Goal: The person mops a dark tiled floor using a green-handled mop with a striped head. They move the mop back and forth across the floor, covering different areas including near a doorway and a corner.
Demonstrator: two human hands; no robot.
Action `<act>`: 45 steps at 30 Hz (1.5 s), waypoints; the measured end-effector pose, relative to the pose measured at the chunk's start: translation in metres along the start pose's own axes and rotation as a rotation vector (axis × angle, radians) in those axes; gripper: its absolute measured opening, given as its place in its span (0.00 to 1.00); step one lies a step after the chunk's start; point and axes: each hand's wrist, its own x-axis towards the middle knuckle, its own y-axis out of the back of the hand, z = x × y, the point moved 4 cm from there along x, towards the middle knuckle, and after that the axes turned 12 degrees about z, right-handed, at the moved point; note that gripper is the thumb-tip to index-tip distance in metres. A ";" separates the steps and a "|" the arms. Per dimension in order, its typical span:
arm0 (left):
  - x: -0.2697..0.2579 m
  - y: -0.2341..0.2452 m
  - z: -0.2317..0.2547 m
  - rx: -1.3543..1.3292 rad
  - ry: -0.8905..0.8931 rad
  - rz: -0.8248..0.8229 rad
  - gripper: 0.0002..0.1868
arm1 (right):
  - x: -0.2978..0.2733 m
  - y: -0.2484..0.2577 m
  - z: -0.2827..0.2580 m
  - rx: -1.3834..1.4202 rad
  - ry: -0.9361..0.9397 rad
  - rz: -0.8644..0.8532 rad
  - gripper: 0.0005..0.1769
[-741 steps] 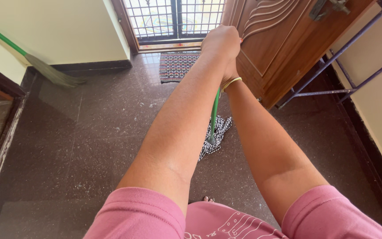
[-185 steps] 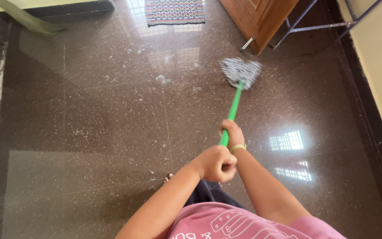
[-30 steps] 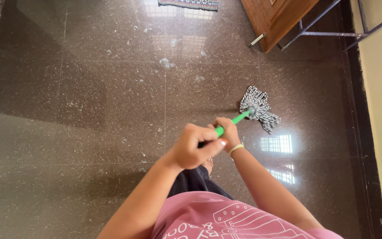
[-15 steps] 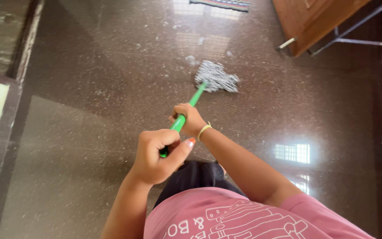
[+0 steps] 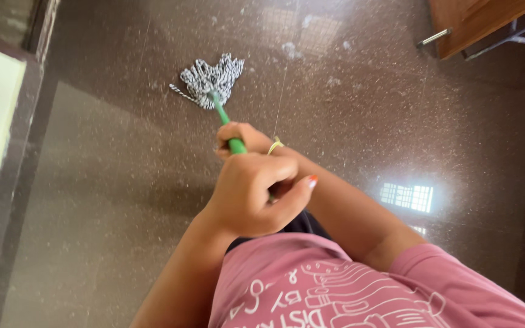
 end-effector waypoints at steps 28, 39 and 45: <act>-0.108 -0.313 0.047 -0.255 -0.158 -0.477 0.16 | -0.346 0.242 -0.025 -0.624 -0.108 0.651 0.13; -0.111 -0.317 0.022 -0.341 -0.075 -0.460 0.13 | -0.384 0.242 -0.038 -0.630 -0.365 0.833 0.14; -0.044 -0.239 0.021 -0.316 0.041 -0.230 0.09 | -0.308 0.246 0.010 0.062 -0.621 0.773 0.07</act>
